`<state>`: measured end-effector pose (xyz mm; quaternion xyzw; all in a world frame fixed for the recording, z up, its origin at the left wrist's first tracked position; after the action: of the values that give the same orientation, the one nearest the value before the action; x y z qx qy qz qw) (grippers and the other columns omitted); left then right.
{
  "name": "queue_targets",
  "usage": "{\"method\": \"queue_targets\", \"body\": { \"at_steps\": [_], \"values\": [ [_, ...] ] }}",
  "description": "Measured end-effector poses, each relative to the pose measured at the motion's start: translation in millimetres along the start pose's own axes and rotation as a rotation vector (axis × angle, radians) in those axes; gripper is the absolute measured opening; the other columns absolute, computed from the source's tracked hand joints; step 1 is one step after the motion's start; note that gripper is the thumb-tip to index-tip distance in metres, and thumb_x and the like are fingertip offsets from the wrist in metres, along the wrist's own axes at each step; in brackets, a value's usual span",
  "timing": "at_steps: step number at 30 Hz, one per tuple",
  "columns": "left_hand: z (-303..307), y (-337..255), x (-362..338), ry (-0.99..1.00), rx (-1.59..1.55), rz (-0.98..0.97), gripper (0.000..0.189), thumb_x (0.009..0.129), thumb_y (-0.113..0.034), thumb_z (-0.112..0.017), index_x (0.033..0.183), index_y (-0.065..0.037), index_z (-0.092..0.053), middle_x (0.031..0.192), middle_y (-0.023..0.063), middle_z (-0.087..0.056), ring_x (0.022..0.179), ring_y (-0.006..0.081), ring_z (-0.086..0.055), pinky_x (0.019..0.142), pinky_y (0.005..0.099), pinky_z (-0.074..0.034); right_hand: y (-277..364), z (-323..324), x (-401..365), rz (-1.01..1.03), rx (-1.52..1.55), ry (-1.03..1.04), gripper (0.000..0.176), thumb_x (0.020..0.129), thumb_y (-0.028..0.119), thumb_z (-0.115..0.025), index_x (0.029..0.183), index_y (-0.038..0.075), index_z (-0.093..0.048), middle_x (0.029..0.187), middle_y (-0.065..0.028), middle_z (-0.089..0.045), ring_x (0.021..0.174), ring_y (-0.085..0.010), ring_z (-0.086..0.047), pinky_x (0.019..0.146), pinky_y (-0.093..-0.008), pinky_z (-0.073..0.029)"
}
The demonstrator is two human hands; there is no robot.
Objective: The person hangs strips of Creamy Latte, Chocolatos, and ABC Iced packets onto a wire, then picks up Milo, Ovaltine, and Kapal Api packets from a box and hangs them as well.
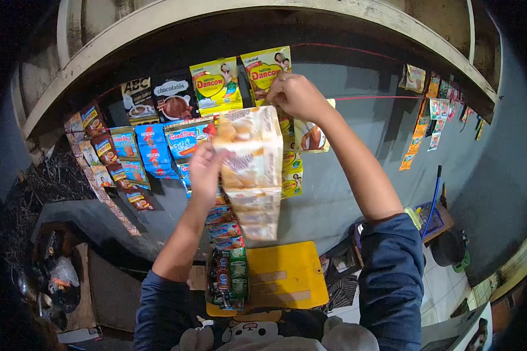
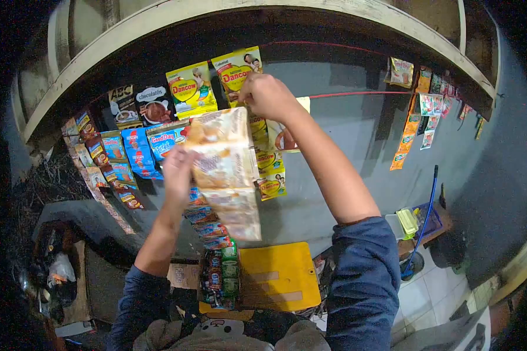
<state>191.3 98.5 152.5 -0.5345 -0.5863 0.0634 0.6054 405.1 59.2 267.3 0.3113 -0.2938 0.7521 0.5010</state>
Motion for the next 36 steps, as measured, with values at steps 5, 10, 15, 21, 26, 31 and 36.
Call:
{"method": "queue_targets", "body": {
  "at_steps": [5,10,15,21,26,31,36],
  "values": [
    [-29,-54,58,-0.103,0.055,-0.166,0.018,0.083,-0.014,-0.05,0.092,0.002,-0.048,0.083,0.0065,-0.058,0.073,0.0089,-0.055,0.064,0.0201,-0.042,-14,4,5,-0.409,1.177,0.081,0.025,0.08,0.024,-0.053,0.091,0.003,-0.06,0.081,-0.0042,-0.06,0.071,-0.0072,-0.052,0.064,-0.0214,-0.042],
    [-27,-18,101,-0.047,0.124,-0.066,0.019,0.082,-0.012,-0.05,0.092,0.005,-0.05,0.083,0.0082,-0.059,0.071,0.0082,-0.054,0.062,0.0206,-0.042,-6,3,3,-0.344,0.723,0.0,0.023,0.073,0.02,-0.061,0.085,0.0,-0.062,0.073,-0.0077,-0.061,0.062,-0.0117,-0.055,0.058,-0.0239,-0.043],
    [-13,-17,90,-0.034,1.001,-0.135,0.02,0.072,-0.019,-0.06,0.077,0.0,-0.056,0.069,0.0112,-0.06,0.063,0.0197,-0.059,0.056,0.0281,-0.043,-2,0,-2,-0.189,0.36,-0.04,0.014,0.067,0.008,-0.063,0.078,0.001,-0.061,0.078,-0.0106,-0.06,0.067,-0.0165,-0.059,0.06,-0.0271,-0.046],
    [-24,-26,64,-0.055,1.317,-0.19,0.027,0.066,-0.024,-0.066,0.072,-0.002,-0.052,0.063,0.0089,-0.054,0.059,0.0249,-0.053,0.054,0.0329,-0.042,6,-10,-10,0.028,-0.009,-0.142,0.013,0.062,0.007,-0.062,0.074,0.003,-0.061,0.076,-0.0096,-0.054,0.069,-0.0254,-0.055,0.062,-0.0326,-0.045],
    [-32,-21,66,-0.008,1.32,-0.744,0.018,0.067,-0.018,-0.061,0.079,-0.006,-0.055,0.083,0.0081,-0.054,0.082,0.0262,-0.048,0.071,0.0367,-0.037,12,-18,-12,0.093,-0.137,-0.116,0.011,0.061,0.011,-0.062,0.072,0.006,-0.062,0.075,-0.0059,-0.051,0.074,-0.0228,-0.053,0.064,-0.0343,-0.043],
    [-30,-7,68,0.022,1.382,-0.75,0.012,0.068,-0.017,-0.06,0.078,-0.01,-0.057,0.081,0.0044,-0.055,0.082,0.023,-0.049,0.076,0.036,-0.033,17,-21,-16,0.15,-0.134,-0.192,0.007,0.06,0.01,-0.062,0.067,0.007,-0.06,0.074,-0.0044,-0.051,0.075,-0.0209,-0.051,0.065,-0.0334,-0.041],
    [-19,-16,69,-0.002,1.338,-0.721,0.009,0.068,-0.017,-0.059,0.074,-0.01,-0.058,0.076,0.0032,-0.057,0.079,0.0215,-0.05,0.08,0.0354,-0.029,5,1,-46,-0.114,-0.169,-0.381,0.008,0.066,0.013,-0.062,0.071,0.007,-0.06,0.069,-0.0078,-0.053,0.073,-0.0242,-0.051,0.064,-0.0343,-0.039]
  ]
}}
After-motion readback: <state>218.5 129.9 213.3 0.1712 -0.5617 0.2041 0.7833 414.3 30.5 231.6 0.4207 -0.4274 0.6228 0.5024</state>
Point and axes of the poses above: each hand's wrist, its own x-axis towards the middle knuckle, its own z-axis out of the back of the hand, y = z × x, the point moved 1 cm from there along x, towards the middle knuckle
